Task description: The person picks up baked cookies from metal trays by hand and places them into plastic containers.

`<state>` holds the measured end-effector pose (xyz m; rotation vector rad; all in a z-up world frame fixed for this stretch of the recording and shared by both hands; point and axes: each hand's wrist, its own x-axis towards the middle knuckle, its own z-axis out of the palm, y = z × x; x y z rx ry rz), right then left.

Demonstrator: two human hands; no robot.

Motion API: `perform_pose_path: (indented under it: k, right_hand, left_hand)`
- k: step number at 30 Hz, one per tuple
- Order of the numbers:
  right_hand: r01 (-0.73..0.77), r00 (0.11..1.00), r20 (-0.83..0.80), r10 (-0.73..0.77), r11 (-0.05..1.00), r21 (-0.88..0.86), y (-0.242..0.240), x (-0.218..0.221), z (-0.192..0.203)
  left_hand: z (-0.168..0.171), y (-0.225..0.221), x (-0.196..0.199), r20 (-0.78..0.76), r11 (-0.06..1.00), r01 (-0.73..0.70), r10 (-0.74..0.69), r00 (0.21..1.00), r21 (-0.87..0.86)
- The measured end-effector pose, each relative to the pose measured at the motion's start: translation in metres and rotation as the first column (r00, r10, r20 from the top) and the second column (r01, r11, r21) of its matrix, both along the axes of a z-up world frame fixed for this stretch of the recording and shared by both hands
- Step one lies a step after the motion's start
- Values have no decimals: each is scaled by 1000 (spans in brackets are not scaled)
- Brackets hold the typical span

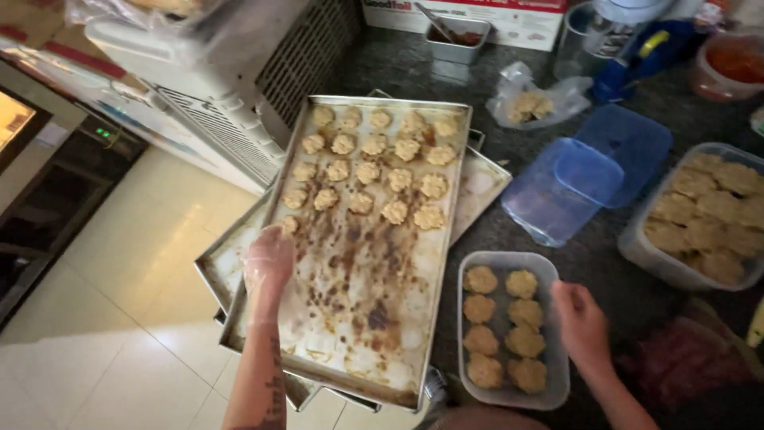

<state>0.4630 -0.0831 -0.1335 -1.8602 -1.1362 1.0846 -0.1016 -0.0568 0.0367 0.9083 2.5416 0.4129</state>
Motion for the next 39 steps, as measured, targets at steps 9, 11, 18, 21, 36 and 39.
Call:
perform_pose_path:
  k: [9,11,18,21,36,39]
  right_hand:
    - [42,999,25,-39,990,-137,-3,-8,37]
    - [33,998,53,-26,988,-154,-2,-11,43]
    - [85,996,2,-85,985,-151,-4,-18,51]
    - [91,995,-17,-95,983,-161,-4,-15,46]
    - [46,999,-3,-46,998,-32,-7,-4,10]
    - [21,999,27,-21,1000,-3,-2,-5,0]
  left_hand:
    - [-37,49,-38,-152,954,284,-296,943,-98]
    - [-49,54,-45,-160,954,285,-297,941,-96]
    - [-29,69,-34,-148,913,331,-370,917,-238]
    - [-24,71,-30,-190,875,363,-435,880,-322]
    - [18,19,55,76,867,467,-485,871,171]
    - [111,-6,173,168,623,646,-764,623,441]
